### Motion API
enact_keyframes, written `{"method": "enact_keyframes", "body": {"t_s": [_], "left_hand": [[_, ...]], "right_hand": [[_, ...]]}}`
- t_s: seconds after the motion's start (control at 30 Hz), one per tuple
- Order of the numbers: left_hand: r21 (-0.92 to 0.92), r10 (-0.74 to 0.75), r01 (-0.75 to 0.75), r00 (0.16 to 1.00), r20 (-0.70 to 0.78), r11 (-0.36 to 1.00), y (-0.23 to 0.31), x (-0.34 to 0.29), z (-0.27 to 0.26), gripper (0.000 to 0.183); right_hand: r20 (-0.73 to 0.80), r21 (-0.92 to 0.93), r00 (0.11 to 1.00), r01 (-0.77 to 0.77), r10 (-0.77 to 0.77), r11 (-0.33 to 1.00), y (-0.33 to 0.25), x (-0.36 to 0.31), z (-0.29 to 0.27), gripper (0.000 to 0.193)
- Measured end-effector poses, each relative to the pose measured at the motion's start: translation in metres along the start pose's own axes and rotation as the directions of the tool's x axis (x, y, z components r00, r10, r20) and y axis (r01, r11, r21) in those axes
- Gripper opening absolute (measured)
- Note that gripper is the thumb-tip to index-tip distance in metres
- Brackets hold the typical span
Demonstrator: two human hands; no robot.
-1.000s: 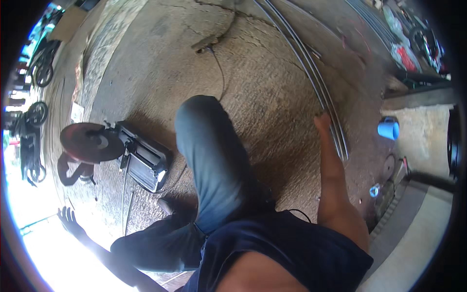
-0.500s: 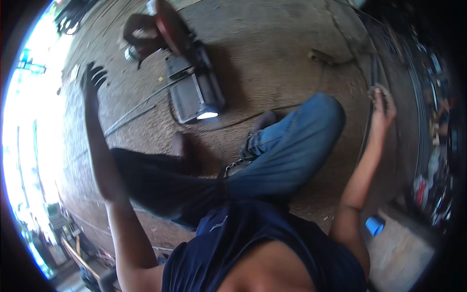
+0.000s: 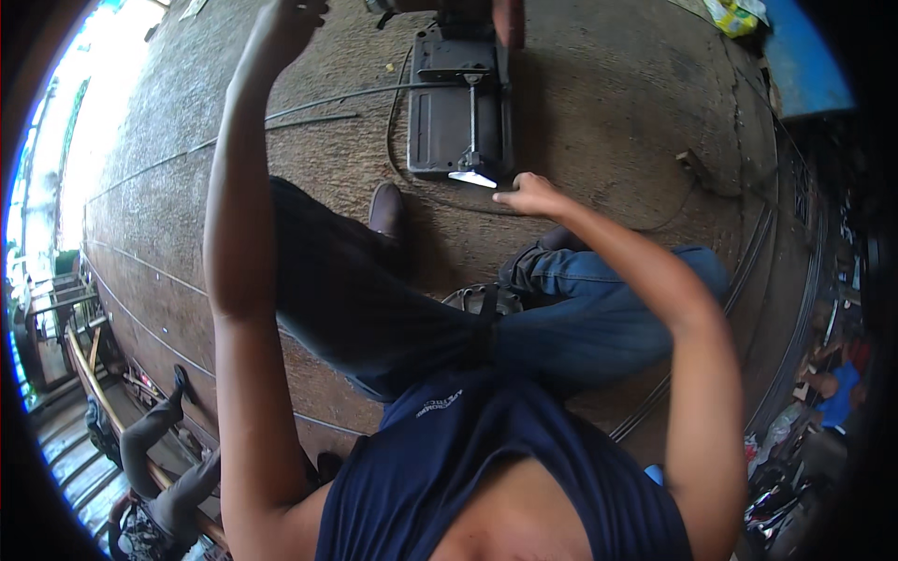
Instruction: Use a metal chop saw to cut thin metal rods into segments.
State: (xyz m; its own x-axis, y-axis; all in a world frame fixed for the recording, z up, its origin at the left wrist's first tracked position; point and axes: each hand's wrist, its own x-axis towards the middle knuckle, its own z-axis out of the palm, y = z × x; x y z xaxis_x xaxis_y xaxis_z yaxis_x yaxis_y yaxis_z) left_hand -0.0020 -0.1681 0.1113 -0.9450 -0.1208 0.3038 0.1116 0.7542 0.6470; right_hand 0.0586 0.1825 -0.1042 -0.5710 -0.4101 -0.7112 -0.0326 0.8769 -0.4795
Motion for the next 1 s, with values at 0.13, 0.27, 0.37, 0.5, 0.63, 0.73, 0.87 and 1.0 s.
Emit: {"method": "enact_keyframes", "body": {"t_s": [0.13,0.27,0.37,0.5,0.63,0.73,0.87,1.0], "left_hand": [[0.513,-0.111,-0.113,0.916,0.385,0.851,-0.007,-0.021,0.014,0.056],[0.557,-0.215,-0.181,0.792,0.571,0.811,-0.025,-0.029,0.04,0.061],[0.501,-0.167,-0.153,0.828,0.536,0.852,-0.024,-0.026,0.037,0.06],[0.497,0.021,-0.277,0.888,0.46,0.822,-0.045,-0.027,0.045,0.061],[0.45,-0.191,-0.135,0.772,0.607,0.883,-0.003,-0.021,0.034,0.055],[0.386,-0.07,-0.2,0.81,0.583,0.9,-0.004,-0.022,0.031,0.056],[0.421,-0.161,-0.128,0.795,0.586,0.898,-0.005,-0.026,0.032,0.058],[0.424,-0.133,-0.152,0.81,0.57,0.893,-0.013,-0.027,0.029,0.058]], "right_hand": [[-0.112,0.115,0.972,-0.192,0.205,0.975,-0.007,0.069,0.036,0.072],[-0.249,0.176,0.918,-0.27,0.308,0.947,0.009,0.106,0.065,0.08],[-0.155,0.233,0.916,-0.33,0.369,0.915,0.019,0.125,0.071,0.084],[-0.276,0.222,0.871,-0.352,0.405,0.909,0.012,0.134,0.084,0.08],[-0.445,0.151,0.782,-0.416,0.438,0.897,-0.012,0.106,0.082,0.068],[-0.429,0.091,0.8,-0.424,0.42,0.901,-0.04,0.091,0.069,0.058],[-0.418,0.073,0.825,-0.387,0.38,0.919,-0.03,0.102,0.069,0.05],[0.323,0.905,0.903,-0.382,0.282,0.186,0.011,0.117,0.068,0.063]]}}
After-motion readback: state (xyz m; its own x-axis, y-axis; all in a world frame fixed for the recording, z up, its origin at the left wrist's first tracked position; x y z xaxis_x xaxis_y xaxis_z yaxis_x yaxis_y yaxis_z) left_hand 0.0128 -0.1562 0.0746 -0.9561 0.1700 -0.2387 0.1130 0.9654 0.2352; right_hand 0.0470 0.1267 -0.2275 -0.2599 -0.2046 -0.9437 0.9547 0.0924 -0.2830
